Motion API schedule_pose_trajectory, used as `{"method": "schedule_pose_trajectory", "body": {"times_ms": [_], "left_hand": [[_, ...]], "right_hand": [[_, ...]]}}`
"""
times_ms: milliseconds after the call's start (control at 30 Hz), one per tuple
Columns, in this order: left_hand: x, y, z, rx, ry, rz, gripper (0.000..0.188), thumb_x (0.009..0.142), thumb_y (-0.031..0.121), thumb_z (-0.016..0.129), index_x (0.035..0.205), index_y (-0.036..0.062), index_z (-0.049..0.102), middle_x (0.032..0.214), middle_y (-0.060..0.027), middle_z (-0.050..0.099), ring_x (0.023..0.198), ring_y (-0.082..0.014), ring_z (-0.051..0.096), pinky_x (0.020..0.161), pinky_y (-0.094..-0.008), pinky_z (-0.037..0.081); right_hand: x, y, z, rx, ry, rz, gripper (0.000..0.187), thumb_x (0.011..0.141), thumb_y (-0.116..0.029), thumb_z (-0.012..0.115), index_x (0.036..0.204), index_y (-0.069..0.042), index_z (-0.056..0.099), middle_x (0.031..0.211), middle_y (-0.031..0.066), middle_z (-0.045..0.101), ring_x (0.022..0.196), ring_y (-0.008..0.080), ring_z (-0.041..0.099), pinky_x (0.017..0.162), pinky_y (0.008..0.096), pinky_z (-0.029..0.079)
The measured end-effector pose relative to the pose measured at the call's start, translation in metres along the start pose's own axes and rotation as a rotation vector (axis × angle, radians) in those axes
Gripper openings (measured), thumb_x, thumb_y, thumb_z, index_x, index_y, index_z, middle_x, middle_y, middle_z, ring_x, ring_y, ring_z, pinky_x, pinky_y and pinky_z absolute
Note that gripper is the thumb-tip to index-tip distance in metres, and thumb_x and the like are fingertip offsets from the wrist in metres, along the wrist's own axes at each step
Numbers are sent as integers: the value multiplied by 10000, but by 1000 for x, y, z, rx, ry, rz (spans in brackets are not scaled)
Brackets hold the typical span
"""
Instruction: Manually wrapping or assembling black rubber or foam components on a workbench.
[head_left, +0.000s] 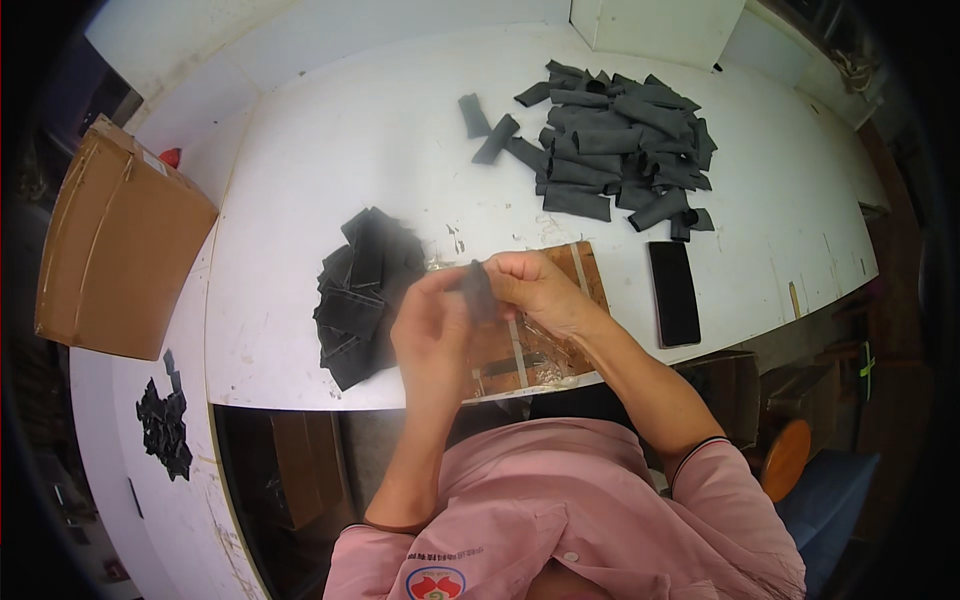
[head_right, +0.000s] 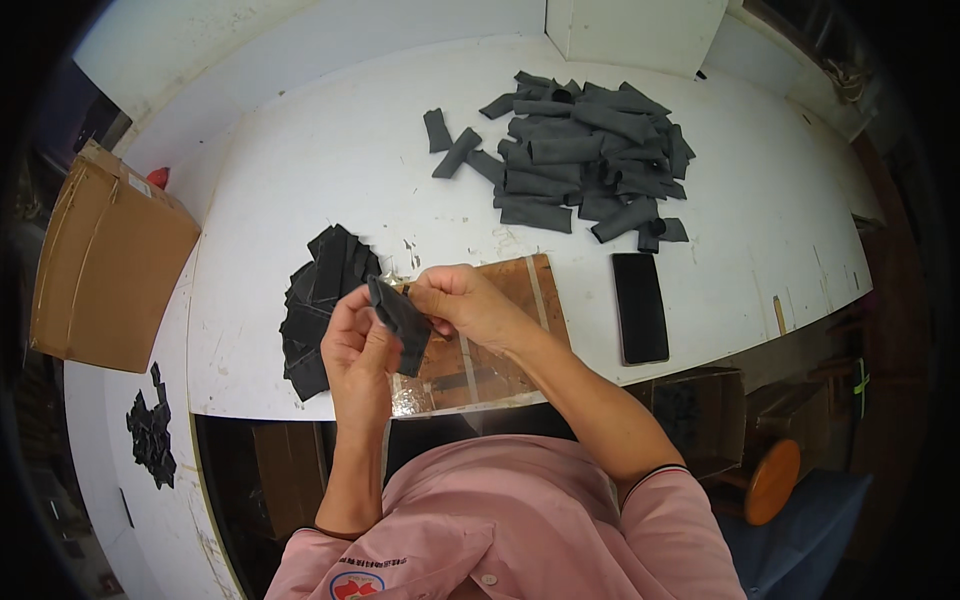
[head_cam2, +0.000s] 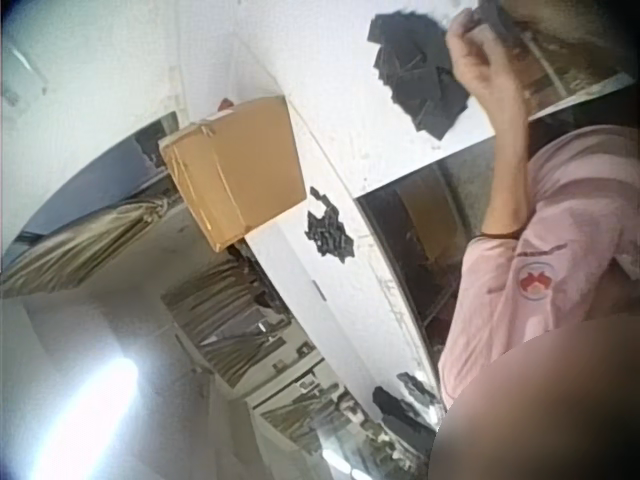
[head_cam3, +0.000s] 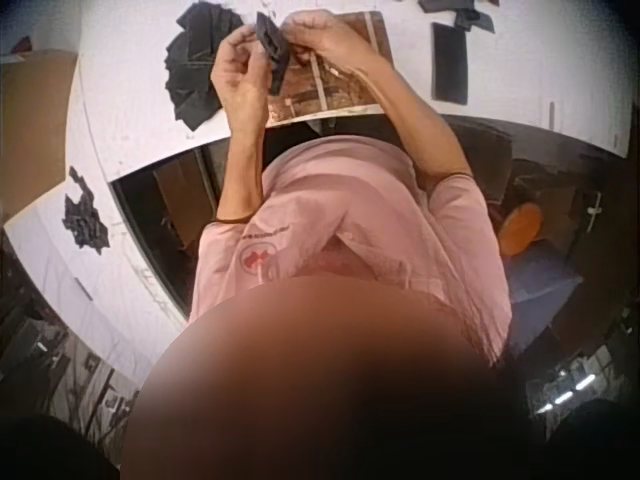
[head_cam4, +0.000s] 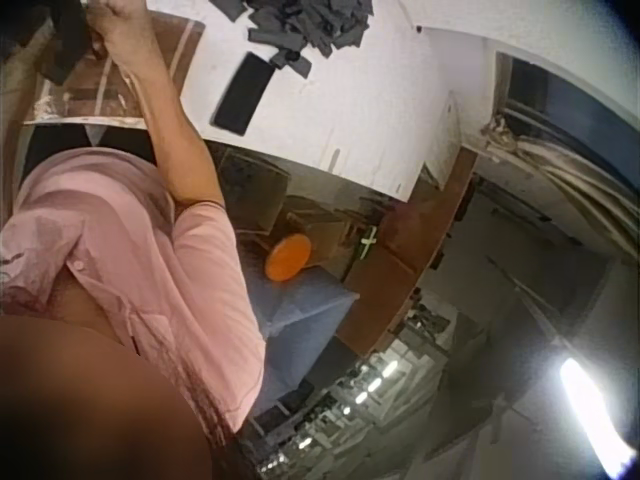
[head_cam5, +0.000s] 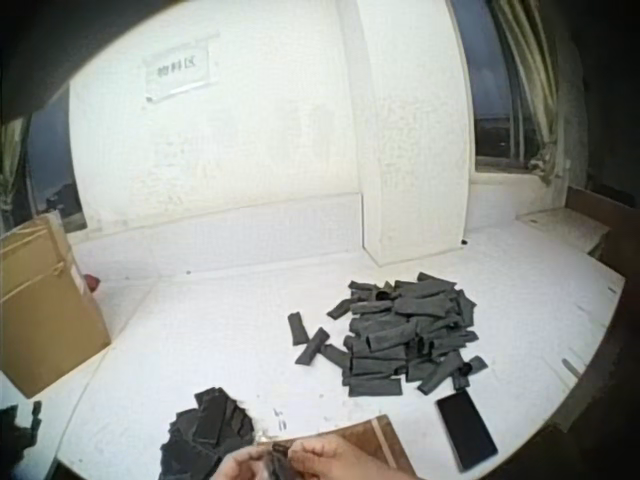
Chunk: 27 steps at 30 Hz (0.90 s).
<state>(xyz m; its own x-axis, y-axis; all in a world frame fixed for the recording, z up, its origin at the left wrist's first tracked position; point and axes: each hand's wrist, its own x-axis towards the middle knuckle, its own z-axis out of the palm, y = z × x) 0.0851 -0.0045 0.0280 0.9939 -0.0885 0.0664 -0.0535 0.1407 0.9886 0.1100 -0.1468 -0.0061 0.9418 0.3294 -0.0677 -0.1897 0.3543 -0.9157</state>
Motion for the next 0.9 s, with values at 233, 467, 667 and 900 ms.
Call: {"method": "schedule_pose_trajectory", "body": {"times_ms": [233, 467, 667, 900], "left_hand": [[18, 13, -7, 335, -154, 557, 137, 761, -31, 563, 897, -21, 571, 910, -88, 554, 855, -130, 500, 767, -241, 396], [0, 3, -2, -160, 101, 318, 46, 778, 5, 572, 812, -10, 544, 882, -68, 564, 810, -110, 510, 763, -238, 388], [21, 10, 1, -301, -183, 66, 147, 745, 82, 635, 836, -1, 555, 882, -78, 575, 794, -120, 542, 724, -242, 429], [27, 13, 10, 69, -293, 55, 155, 650, -28, 681, 756, -18, 568, 769, -56, 559, 685, -90, 520, 605, -205, 439]], "right_hand": [[-17, -29, 2, -475, 241, -329, 243, 799, -236, 559, 815, 7, 548, 654, 29, 499, 646, 126, 501, 559, 271, 395], [-19, -60, 28, -1518, 109, -624, 296, 721, -279, 607, 616, -20, 509, 604, 94, 508, 625, 251, 529, 509, 337, 403], [-17, -28, 9, -1292, 178, -649, 248, 747, -240, 588, 642, -19, 543, 618, 105, 533, 589, 259, 530, 513, 355, 407], [-19, -16, 6, -1079, 126, -709, 174, 745, -173, 582, 760, -2, 556, 657, 113, 531, 596, 269, 536, 521, 362, 421]]}}
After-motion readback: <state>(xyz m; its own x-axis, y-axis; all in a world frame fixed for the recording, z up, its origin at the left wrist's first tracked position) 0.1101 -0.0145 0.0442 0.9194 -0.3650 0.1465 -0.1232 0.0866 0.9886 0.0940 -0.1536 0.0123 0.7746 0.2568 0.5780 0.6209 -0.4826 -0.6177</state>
